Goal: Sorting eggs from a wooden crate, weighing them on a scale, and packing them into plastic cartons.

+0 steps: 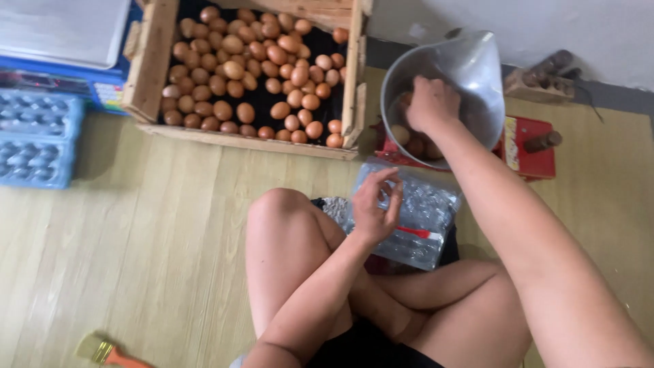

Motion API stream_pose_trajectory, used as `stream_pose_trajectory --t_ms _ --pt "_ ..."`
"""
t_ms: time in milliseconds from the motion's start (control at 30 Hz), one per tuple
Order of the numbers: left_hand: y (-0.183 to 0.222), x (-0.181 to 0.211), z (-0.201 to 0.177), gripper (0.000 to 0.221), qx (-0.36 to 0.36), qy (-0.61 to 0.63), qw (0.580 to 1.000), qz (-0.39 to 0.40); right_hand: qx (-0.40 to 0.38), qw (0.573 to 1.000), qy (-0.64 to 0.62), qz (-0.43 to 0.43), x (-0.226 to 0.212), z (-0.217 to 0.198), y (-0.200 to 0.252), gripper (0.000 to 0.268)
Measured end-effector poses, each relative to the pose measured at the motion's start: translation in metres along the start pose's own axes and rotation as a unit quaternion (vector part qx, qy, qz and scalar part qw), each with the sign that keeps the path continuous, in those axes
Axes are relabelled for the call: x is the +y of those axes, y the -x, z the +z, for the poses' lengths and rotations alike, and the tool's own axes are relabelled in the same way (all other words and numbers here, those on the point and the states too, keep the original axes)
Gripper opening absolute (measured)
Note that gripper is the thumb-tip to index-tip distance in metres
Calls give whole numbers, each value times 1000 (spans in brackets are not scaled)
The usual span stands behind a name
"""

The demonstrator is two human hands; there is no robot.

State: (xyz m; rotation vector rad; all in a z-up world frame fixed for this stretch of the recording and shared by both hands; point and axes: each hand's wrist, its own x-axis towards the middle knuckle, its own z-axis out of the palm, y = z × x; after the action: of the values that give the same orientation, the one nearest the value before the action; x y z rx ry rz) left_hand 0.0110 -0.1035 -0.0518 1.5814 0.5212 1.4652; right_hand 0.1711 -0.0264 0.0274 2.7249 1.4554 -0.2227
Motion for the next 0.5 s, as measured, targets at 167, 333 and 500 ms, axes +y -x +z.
stream_pose_trajectory --t_ms 167,333,500 --pt "3 1 -3 24 -21 -38 999 -18 -21 1000 10 -19 -12 -13 18 32" --pt "2 3 -6 22 -34 -59 998 -7 -23 999 -9 -21 -10 -22 35 35" --pt "0 16 -13 15 -59 -95 994 -15 87 994 -61 -41 9 -26 54 38"
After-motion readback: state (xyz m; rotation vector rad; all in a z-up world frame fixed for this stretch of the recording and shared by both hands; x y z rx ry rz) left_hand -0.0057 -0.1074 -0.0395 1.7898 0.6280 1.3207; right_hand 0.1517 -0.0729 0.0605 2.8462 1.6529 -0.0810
